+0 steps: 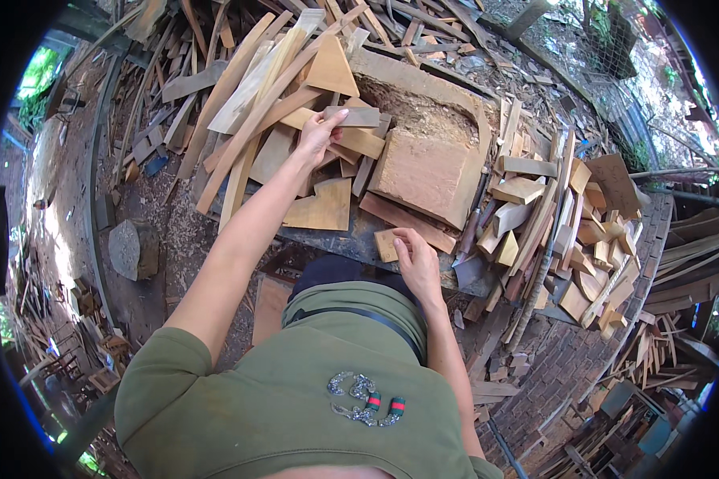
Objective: Use hand tools to shave and shape a wooden block in a workshop.
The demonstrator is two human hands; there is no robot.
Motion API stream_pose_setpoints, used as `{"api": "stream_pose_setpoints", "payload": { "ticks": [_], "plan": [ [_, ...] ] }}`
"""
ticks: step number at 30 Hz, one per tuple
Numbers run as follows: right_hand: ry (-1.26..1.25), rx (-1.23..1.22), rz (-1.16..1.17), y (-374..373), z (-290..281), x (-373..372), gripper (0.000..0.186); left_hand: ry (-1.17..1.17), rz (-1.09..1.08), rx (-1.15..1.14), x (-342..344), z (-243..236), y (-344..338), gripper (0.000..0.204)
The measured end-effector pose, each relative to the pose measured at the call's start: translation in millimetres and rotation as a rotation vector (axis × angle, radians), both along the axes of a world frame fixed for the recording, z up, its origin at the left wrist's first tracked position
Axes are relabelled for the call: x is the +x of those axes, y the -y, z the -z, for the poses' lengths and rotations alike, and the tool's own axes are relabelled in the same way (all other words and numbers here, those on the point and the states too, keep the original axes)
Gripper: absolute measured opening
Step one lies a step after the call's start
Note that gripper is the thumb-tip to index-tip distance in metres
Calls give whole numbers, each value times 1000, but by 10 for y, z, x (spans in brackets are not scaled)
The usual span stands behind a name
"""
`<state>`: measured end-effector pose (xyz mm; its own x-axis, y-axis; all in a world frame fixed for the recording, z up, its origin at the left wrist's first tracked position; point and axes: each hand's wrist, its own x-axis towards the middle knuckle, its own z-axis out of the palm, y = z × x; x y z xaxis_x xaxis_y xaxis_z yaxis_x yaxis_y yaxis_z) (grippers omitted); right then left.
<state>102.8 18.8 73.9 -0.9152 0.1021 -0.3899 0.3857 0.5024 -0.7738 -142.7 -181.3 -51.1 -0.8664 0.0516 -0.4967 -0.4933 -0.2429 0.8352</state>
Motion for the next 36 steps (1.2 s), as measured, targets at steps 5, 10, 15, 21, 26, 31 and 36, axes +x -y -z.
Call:
{"api": "stream_pose_setpoints", "payload": {
  "ticks": [5, 10, 15, 21, 26, 31, 36],
  "plan": [
    [-22, 83, -43, 51, 30, -36, 22, -15, -7, -3, -137, 239, -18, 29],
    [-52, 136, -118, 140, 60, -106, 22, -239, 52, -441, -153, 462, 54, 44],
    [-105, 191, -173, 215, 79, -186, 21, -364, 190, -605, -65, 166, 380, 43],
    [-84, 279, -173, 183, 65, -248, 19, -596, 65, -668, -225, -175, 1230, 25],
    [-83, 334, -154, 125, 126, -251, 19, -441, 25, -891, -497, -239, 1633, 24],
    [-40, 395, -153, 113, 145, -253, 18, -808, 462, -1123, -413, -100, 1020, 42],
    [0, 415, -69, 137, 117, -202, 19, -849, 439, -1206, -359, -56, 325, 57]
  ]
}}
